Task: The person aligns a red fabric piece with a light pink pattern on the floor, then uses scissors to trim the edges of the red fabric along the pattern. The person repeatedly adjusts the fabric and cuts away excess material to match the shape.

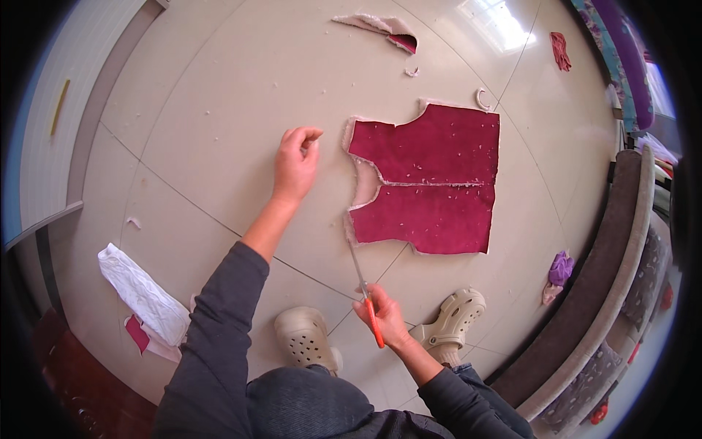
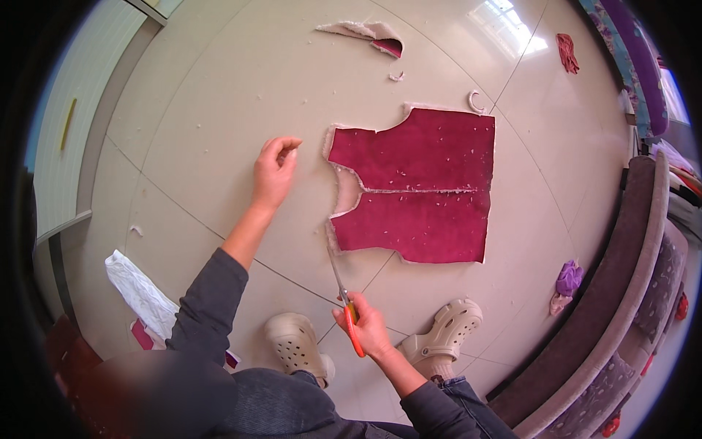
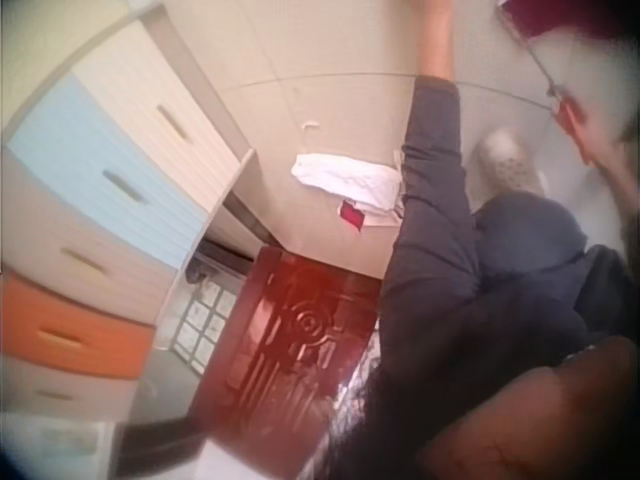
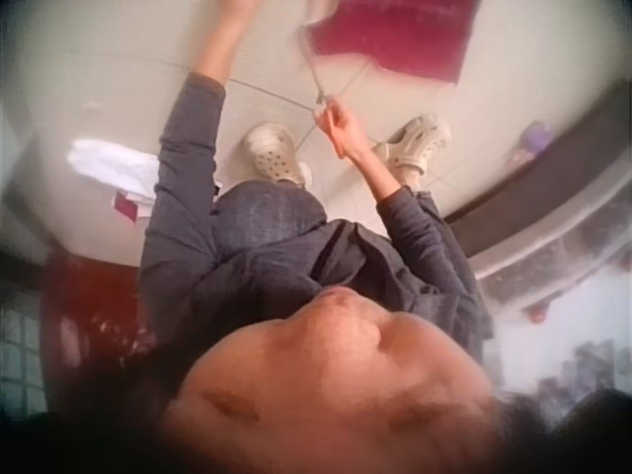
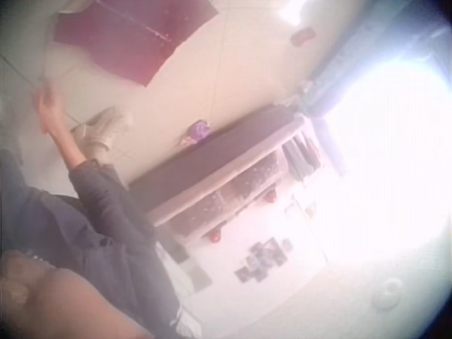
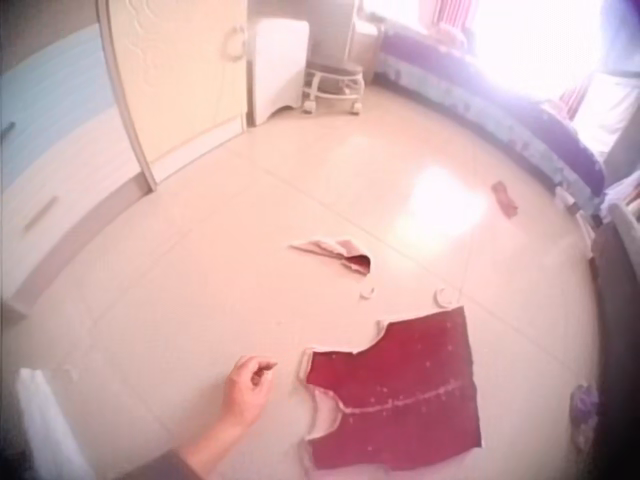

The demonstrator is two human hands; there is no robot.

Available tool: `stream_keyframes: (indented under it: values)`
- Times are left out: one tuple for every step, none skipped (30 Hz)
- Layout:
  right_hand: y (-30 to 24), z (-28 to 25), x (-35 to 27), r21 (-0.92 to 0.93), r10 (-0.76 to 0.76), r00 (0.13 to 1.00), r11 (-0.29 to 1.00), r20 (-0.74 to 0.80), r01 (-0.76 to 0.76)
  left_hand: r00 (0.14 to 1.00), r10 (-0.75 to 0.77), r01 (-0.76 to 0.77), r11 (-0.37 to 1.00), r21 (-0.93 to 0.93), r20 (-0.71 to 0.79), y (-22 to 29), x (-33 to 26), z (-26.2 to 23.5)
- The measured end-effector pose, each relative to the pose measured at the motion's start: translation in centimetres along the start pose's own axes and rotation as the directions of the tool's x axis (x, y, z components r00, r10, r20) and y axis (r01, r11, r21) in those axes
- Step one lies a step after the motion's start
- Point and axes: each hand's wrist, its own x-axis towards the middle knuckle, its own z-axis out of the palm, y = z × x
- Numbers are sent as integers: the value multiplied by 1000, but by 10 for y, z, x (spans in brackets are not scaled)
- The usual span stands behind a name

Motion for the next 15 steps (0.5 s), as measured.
stream_keyframes:
  values:
    - [4,2,-1,-41,-4,1000,999,-1,4,1000,-25,25,1000,-5,8,-2,-5,-8]
    - [6,3,-3,-79,9,1000,997,8,-8,999,-37,37,999,-16,8,-3,-10,-14]
    - [7,3,-4,-117,22,1000,993,16,-20,996,-87,88,996,-35,25,-4,-15,-17]
    - [8,4,-5,-157,36,999,987,26,-31,990,-138,140,989,-54,41,-3,-20,-20]
    - [10,5,-6,-167,42,999,985,27,-37,981,-187,191,979,-71,59,-2,-24,-23]
    - [14,7,-6,-178,49,998,983,27,-44,972,-217,227,966,-127,86,-2,-27,-23]
    - [17,8,-7,-191,55,998,980,27,-49,963,-245,262,948,-182,112,0,-30,-20]
    - [20,9,-6,-188,46,998,981,31,-39,952,-270,298,925,-236,141,2,-34,-17]
    - [22,10,-6,-185,37,999,982,34,-30,935,-303,343,903,-260,183,4,-37,-14]
    - [24,10,-6,-182,28,999,983,34,-22,916,-332,388,877,-283,227,10,-40,-10]
    - [24,10,-5,-182,26,999,983,34,-19,893,-358,433,850,-302,273,16,-43,-6]
    - [24,9,-4,-182,23,999,983,33,-17,861,-399,491,816,-307,316,23,-45,-1]
    - [22,9,-3,-184,19,999,983,37,-12,842,-421,525,783,-333,337,29,-48,0]
    - [18,8,-2,-191,22,999,981,37,-15,822,-441,558,749,-357,360,34,-49,2]
    - [12,6,-2,-198,25,999,980,38,-17,801,-460,590,713,-379,383,37,-50,4]
